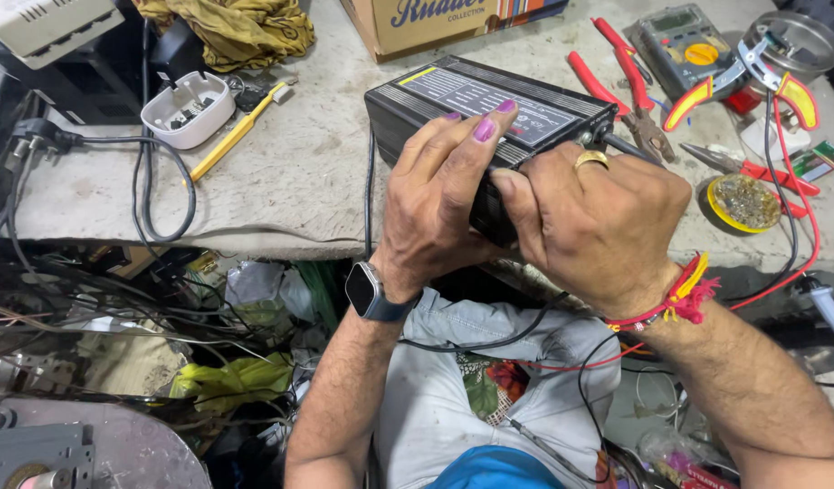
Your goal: The person assembles a black power supply unit by connecting internal wires, placing the metal casing over the components, and securing it with screws using a screwdriver. The unit is rotated and adjusted multiple times during the process.
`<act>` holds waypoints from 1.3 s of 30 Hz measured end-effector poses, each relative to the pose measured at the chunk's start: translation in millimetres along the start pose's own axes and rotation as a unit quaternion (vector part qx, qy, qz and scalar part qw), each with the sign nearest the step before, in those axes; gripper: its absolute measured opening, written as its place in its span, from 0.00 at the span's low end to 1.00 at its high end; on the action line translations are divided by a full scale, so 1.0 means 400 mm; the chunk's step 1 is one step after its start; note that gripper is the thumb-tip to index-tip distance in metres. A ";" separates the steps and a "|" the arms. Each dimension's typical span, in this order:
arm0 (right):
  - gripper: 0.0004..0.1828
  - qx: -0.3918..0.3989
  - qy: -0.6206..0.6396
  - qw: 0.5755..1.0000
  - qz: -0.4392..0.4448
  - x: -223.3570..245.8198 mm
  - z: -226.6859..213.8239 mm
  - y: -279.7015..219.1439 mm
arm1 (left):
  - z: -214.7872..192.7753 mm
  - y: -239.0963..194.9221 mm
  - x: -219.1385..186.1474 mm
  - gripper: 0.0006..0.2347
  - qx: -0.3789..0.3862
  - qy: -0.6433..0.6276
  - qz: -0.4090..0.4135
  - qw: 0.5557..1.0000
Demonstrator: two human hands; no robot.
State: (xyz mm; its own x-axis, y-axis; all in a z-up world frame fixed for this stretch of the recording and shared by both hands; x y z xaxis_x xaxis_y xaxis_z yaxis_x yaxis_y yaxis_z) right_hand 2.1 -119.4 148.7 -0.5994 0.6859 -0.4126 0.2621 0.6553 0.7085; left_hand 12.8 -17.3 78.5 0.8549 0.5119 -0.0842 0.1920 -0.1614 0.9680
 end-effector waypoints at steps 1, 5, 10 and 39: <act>0.11 -0.014 0.018 1.000 0.002 0.001 -0.010 -0.002 | 0.003 0.006 0.000 0.37 0.009 0.009 -0.005 1.000; 0.11 -0.014 0.009 1.000 0.010 0.012 0.011 -0.038 | 0.006 0.014 -0.021 0.34 0.044 0.020 -0.013 0.999; 0.14 -0.044 0.068 0.996 0.044 0.003 0.054 -0.151 | 0.058 -0.018 -0.046 0.24 0.105 0.077 -0.011 0.991; 0.20 0.218 -0.044 0.946 0.234 -0.424 0.170 -0.476 | 0.136 -0.071 -0.025 0.40 0.217 0.093 -0.147 0.961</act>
State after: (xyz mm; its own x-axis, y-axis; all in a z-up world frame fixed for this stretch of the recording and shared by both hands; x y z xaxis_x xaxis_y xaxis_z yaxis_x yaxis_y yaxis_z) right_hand 105.4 -339.0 44.9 -0.2797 0.9446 -0.1719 0.7822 0.3280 0.5296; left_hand 25.1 -63.8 39.2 0.6397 0.7245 -0.2567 0.6296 -0.3024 0.7157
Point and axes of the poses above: each hand's wrist, its own y-axis towards the middle knuckle, its own z-axis out of the palm, x = y × z, the point moved 9 cm from there along y, towards the middle knuckle, and after that the axes turned 7 degrees about -y, right-handed, at the moved point
